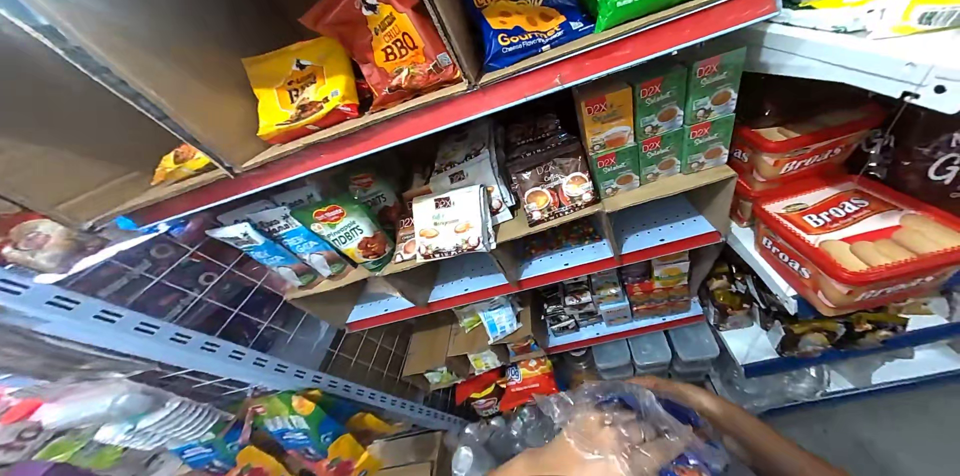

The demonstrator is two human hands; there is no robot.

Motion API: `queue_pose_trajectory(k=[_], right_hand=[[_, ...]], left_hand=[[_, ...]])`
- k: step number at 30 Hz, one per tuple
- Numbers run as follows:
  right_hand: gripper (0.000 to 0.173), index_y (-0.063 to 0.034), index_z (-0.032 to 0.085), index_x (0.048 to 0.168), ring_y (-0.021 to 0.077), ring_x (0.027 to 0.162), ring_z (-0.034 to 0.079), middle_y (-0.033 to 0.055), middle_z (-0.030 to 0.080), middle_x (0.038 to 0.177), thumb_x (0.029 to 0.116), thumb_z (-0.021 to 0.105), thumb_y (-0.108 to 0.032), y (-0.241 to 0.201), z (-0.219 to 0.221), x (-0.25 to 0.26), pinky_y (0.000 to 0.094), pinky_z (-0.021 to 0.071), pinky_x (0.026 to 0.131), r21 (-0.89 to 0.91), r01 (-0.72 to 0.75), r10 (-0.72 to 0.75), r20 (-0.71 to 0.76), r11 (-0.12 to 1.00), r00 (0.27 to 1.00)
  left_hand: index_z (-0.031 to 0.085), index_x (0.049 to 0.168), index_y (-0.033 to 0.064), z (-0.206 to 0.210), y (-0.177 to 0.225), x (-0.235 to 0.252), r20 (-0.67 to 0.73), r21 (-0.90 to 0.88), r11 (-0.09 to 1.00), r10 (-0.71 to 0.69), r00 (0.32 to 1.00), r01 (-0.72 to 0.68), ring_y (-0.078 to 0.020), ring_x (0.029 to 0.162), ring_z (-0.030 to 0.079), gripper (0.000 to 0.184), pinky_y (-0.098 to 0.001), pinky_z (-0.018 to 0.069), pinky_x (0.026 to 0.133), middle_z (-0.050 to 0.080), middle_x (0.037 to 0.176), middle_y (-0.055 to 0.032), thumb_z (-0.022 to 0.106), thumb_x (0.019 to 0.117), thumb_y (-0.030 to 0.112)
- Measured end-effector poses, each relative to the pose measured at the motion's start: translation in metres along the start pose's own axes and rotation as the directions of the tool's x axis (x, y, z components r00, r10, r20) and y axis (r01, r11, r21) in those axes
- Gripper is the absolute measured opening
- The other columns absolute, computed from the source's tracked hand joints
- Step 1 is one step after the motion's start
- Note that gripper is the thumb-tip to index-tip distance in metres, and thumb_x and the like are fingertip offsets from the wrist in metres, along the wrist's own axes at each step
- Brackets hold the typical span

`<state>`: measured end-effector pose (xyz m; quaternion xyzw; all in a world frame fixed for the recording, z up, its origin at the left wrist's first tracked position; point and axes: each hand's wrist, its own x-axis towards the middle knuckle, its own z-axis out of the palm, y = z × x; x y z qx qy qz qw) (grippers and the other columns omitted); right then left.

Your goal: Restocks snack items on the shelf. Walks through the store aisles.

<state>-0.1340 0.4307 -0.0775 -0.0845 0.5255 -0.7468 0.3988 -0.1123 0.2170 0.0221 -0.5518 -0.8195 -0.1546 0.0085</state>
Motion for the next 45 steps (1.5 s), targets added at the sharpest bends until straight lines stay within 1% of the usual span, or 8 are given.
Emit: queue_pose_trajectory(k=[12, 17, 20, 25, 28, 31, 36, 45], right_hand=[[0.027, -0.0151, 0.066, 0.112, -0.002, 0.086, 0.067, -0.0101, 0.071, 0.093, 0.1081, 0.04, -0.019, -0.002, -0.008, -0.023, 0.0194, 0.0574, 0.08, 0.108, 0.084, -0.077, -0.065, 0.991, 0.995], [0.041, 0.0008, 0.052, 0.142, 0.0009, 0.117, 0.062, 0.0022, 0.066, 0.13, 0.1053, 0.048, -0.015, 0.077, -0.055, -0.029, 0.02, 0.0503, 0.102, -0.161, 0.21, -0.231, -0.126, 0.964, 0.965], [0.037, 0.0025, 0.058, 0.132, 0.0039, 0.101, 0.063, 0.0042, 0.067, 0.115, 0.1099, 0.04, -0.021, 0.032, -0.062, -0.008, 0.0254, 0.053, 0.091, -0.23, 0.043, -0.101, -0.247, 0.972, 0.964], [0.066, -0.0032, 0.051, 0.143, 0.0134, 0.128, 0.06, 0.0042, 0.064, 0.139, 0.1034, 0.047, -0.056, -0.063, -0.056, -0.019, 0.0343, 0.0517, 0.104, -0.345, 0.447, -0.404, 0.193, 0.825, 0.894], [0.027, 0.0036, 0.06, 0.12, 0.0025, 0.102, 0.064, 0.0034, 0.068, 0.111, 0.1026, 0.056, -0.016, -0.066, -0.028, -0.027, 0.0223, 0.0539, 0.092, -0.403, 0.605, -0.506, 0.331, 0.687, 0.796], [0.007, -0.0017, 0.059, 0.102, -0.0011, 0.089, 0.062, -0.0016, 0.064, 0.096, 0.1008, 0.058, -0.009, -0.054, -0.017, -0.032, 0.0182, 0.0536, 0.083, -0.427, 0.592, -0.558, 0.217, 0.683, 0.801], [0.015, -0.0009, 0.054, 0.104, -0.0019, 0.077, 0.058, -0.003, 0.058, 0.086, 0.1062, 0.048, -0.015, -0.029, -0.014, -0.026, 0.0169, 0.0514, 0.072, -0.499, 0.528, -0.65, -0.097, 0.687, 0.754], [0.006, -0.0132, 0.051, 0.102, -0.0044, 0.078, 0.059, -0.0122, 0.059, 0.087, 0.1046, 0.046, -0.011, 0.011, -0.024, -0.027, 0.0168, 0.0526, 0.073, -0.309, 0.568, -0.644, -0.281, 0.763, 0.712]], left_hand=[[0.079, 0.104, 0.0071, 0.002, -0.004, 0.007, -0.164, -0.008, 0.986, 0.164, 0.973, -0.168, -0.0188, 0.097, 0.073, 0.02, -0.0312, 0.0561, 0.088, 0.078, 0.099, -0.0063, 0.062, 0.0943, 0.008], [0.077, 0.111, 0.0137, -0.013, 0.003, 0.009, -0.248, 0.082, 0.979, 0.203, 0.947, -0.189, -0.0158, 0.093, 0.068, 0.021, -0.0254, 0.0528, 0.088, 0.074, 0.093, -0.0027, 0.059, 0.0993, 0.016], [0.074, 0.11, 0.0105, -0.03, 0.003, 0.015, -0.287, 0.077, 0.987, 0.155, 0.945, -0.139, -0.0166, 0.094, 0.067, 0.022, -0.0261, 0.0519, 0.09, 0.073, 0.095, -0.0047, 0.055, 0.1003, 0.016], [0.077, 0.1, 0.0048, -0.015, -0.008, 0.03, -0.2, -0.033, 0.992, 0.112, 0.973, -0.121, -0.0239, 0.095, 0.071, 0.019, -0.0364, 0.0554, 0.091, 0.075, 0.094, -0.0107, 0.06, 0.0946, 0.011], [0.076, 0.085, 0.0053, -0.005, -0.003, 0.034, -0.163, -0.03, 0.991, 0.127, 0.978, -0.134, -0.0239, 0.09, 0.074, 0.016, -0.0387, 0.0592, 0.083, 0.075, 0.088, -0.011, 0.062, 0.0924, 0.011], [0.075, 0.085, 0.0064, 0.002, -0.003, 0.03, -0.164, -0.032, 0.989, 0.14, 0.976, -0.147, -0.0225, 0.088, 0.074, 0.017, -0.0382, 0.0594, 0.079, 0.075, 0.086, -0.0094, 0.062, 0.0938, 0.012], [0.075, 0.106, 0.0015, 0.003, 0.005, 0.027, -0.181, -0.086, 0.991, 0.088, 0.979, -0.105, -0.0229, 0.074, 0.067, 0.021, -0.034, 0.0558, 0.07, 0.068, 0.079, -0.0091, 0.059, 0.0953, 0.009], [0.074, 0.105, -0.0006, 0.009, 0.015, 0.008, -0.223, -0.148, 0.988, -0.003, 0.975, -0.031, -0.0232, 0.072, 0.065, 0.021, -0.0326, 0.0543, 0.069, 0.067, 0.078, -0.0102, 0.058, 0.0957, 0.009]])
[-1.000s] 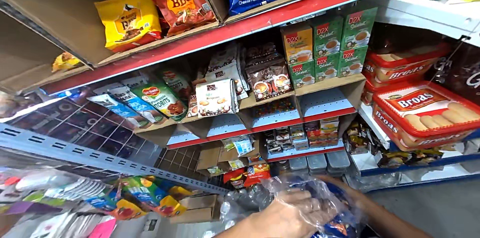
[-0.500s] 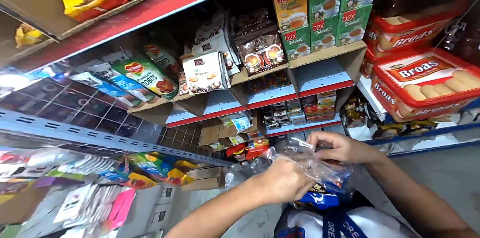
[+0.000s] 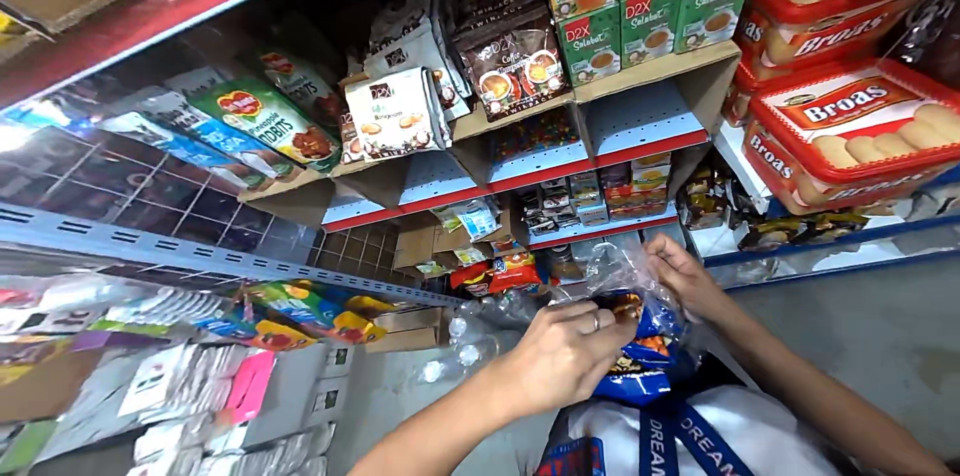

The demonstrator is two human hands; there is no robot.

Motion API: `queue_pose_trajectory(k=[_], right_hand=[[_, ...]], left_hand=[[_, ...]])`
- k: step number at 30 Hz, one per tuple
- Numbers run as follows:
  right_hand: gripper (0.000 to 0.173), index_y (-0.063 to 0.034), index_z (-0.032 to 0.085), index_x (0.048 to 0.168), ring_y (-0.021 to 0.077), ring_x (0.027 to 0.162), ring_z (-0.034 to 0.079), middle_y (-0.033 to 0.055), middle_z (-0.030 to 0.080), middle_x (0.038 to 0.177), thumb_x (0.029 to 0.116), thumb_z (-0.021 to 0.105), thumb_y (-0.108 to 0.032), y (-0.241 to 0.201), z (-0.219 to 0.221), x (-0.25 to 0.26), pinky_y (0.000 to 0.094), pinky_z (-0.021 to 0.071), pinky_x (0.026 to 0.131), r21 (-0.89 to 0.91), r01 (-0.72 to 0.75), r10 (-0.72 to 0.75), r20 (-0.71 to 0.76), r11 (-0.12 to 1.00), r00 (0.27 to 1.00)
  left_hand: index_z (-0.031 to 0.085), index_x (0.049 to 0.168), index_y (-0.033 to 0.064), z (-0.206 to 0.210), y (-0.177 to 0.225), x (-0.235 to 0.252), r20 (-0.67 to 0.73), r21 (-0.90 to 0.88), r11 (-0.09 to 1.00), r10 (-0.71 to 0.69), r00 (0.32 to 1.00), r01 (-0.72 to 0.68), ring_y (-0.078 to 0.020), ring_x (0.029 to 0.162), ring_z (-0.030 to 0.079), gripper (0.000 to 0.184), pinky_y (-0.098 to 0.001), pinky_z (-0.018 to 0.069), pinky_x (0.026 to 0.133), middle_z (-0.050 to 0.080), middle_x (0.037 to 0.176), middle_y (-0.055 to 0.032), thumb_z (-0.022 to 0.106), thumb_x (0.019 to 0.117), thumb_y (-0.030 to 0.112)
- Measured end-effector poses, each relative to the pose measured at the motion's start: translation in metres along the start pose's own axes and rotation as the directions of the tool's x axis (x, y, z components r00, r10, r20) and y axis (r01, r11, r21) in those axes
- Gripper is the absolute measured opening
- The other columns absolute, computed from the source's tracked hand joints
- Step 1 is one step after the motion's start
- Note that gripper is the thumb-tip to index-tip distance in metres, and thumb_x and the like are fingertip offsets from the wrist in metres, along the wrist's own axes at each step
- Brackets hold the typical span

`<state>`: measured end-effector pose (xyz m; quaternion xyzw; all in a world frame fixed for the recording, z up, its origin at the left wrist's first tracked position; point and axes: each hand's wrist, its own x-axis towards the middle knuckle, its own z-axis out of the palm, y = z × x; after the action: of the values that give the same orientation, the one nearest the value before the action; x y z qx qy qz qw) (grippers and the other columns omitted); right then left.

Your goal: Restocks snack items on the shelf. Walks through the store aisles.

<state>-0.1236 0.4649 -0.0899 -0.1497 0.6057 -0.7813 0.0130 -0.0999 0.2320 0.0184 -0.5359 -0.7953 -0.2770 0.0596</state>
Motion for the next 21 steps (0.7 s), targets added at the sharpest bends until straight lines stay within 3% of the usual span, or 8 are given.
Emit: queue_pose_trajectory(k=[5, 7, 10, 12, 14, 16, 18, 21], right_hand=[[0.011, -0.03, 0.065, 0.108, -0.0046, 0.1, 0.06, -0.0159, 0.063, 0.105, 0.1064, 0.054, -0.03, 0.009, -0.005, -0.016, 0.0154, 0.0513, 0.089, 0.178, 0.208, -0.22, 0.049, 0.962, 0.974], [0.019, -0.0277, 0.061, 0.116, -0.0019, 0.109, 0.059, -0.0141, 0.062, 0.115, 0.1067, 0.05, -0.041, -0.007, -0.006, -0.015, 0.0183, 0.0497, 0.095, 0.096, 0.232, -0.245, 0.157, 0.968, 0.957], [0.059, -0.0112, 0.053, 0.133, 0.0076, 0.119, 0.059, -0.0028, 0.062, 0.126, 0.0993, 0.054, -0.06, -0.034, -0.004, -0.016, 0.0288, 0.0517, 0.102, -0.1, 0.238, -0.203, 0.277, 0.966, 0.939], [0.04, -0.0082, 0.066, 0.115, 0.0073, 0.114, 0.061, 0.0006, 0.065, 0.118, 0.1041, 0.055, -0.045, -0.045, 0.001, -0.02, 0.0287, 0.0531, 0.1, -0.2, 0.256, -0.204, 0.246, 0.946, 0.948], [0.03, -0.0117, 0.071, 0.096, 0.0018, 0.105, 0.061, -0.0037, 0.066, 0.105, 0.107, 0.053, -0.034, -0.045, -0.002, -0.021, 0.0226, 0.0529, 0.094, -0.279, 0.246, -0.22, 0.123, 0.928, 0.968], [0.028, -0.0098, 0.072, 0.093, -0.0025, 0.095, 0.06, -0.0084, 0.065, 0.098, 0.1065, 0.051, -0.023, -0.029, -0.006, -0.019, 0.019, 0.0518, 0.087, -0.209, 0.101, -0.111, -0.036, 0.973, 0.993], [0.026, -0.0046, 0.067, 0.103, -0.0039, 0.087, 0.063, -0.0099, 0.068, 0.092, 0.1065, 0.043, -0.012, -0.023, -0.001, -0.017, 0.0191, 0.0551, 0.082, -0.023, -0.197, 0.194, -0.102, 0.98, 0.976], [0.024, -0.0101, 0.061, 0.112, -0.0041, 0.083, 0.065, -0.0111, 0.069, 0.091, 0.1063, 0.038, -0.014, -0.016, 0.003, -0.019, 0.0177, 0.0557, 0.078, 0.118, -0.544, 0.534, 0.107, 0.831, 0.839]], left_hand=[[0.074, 0.111, -0.0001, 0.005, -0.005, -0.013, -0.039, -0.114, 0.99, -0.084, 0.996, 0.079, -0.0232, 0.078, 0.066, 0.024, -0.0335, 0.0547, 0.076, 0.068, 0.082, -0.0123, 0.056, 0.0978, 0.008], [0.074, 0.113, 0.0013, 0.009, -0.004, -0.014, -0.068, -0.124, 0.989, -0.089, 0.994, 0.08, -0.0219, 0.077, 0.065, 0.025, -0.0322, 0.0541, 0.076, 0.068, 0.082, -0.0116, 0.056, 0.098, 0.008], [0.074, 0.112, 0.0017, 0.011, 0.001, -0.011, -0.102, -0.076, 0.995, -0.072, 0.992, 0.065, -0.0217, 0.082, 0.068, 0.024, -0.0326, 0.0549, 0.08, 0.071, 0.087, -0.0119, 0.056, 0.0978, 0.009], [0.075, 0.107, 0.0023, 0.01, 0.004, -0.01, -0.104, -0.022, 0.998, -0.055, 0.993, 0.053, -0.0216, 0.09, 0.072, 0.022, -0.0332, 0.0559, 0.086, 0.076, 0.093, -0.0125, 0.057, 0.0965, 0.009], [0.075, 0.107, 0.0021, 0.01, 0.006, -0.009, -0.119, -0.018, 0.999, -0.042, 0.992, 0.04, -0.0218, 0.082, 0.07, 0.022, -0.0321, 0.0555, 0.079, 0.073, 0.087, -0.0122, 0.058, 0.0956, 0.009], [0.074, 0.112, 0.0019, 0.007, 0.009, -0.008, -0.131, -0.05, 0.998, -0.038, 0.991, 0.031, -0.0208, 0.071, 0.061, 0.023, -0.0301, 0.0511, 0.069, 0.064, 0.077, -0.0099, 0.057, 0.0973, 0.009], [0.073, 0.113, 0.0023, 0.004, 0.013, -0.005, -0.131, -0.052, 0.999, -0.022, 0.991, 0.015, -0.0199, 0.068, 0.056, 0.023, -0.0286, 0.048, 0.067, 0.061, 0.074, -0.0084, 0.057, 0.098, 0.01], [0.074, 0.113, 0.0027, 0.008, 0.016, 0.0, -0.103, -0.053, 0.999, 0.004, 0.995, -0.01, -0.0192, 0.07, 0.06, 0.023, -0.0281, 0.0507, 0.069, 0.065, 0.077, -0.0082, 0.058, 0.0971, 0.009]])
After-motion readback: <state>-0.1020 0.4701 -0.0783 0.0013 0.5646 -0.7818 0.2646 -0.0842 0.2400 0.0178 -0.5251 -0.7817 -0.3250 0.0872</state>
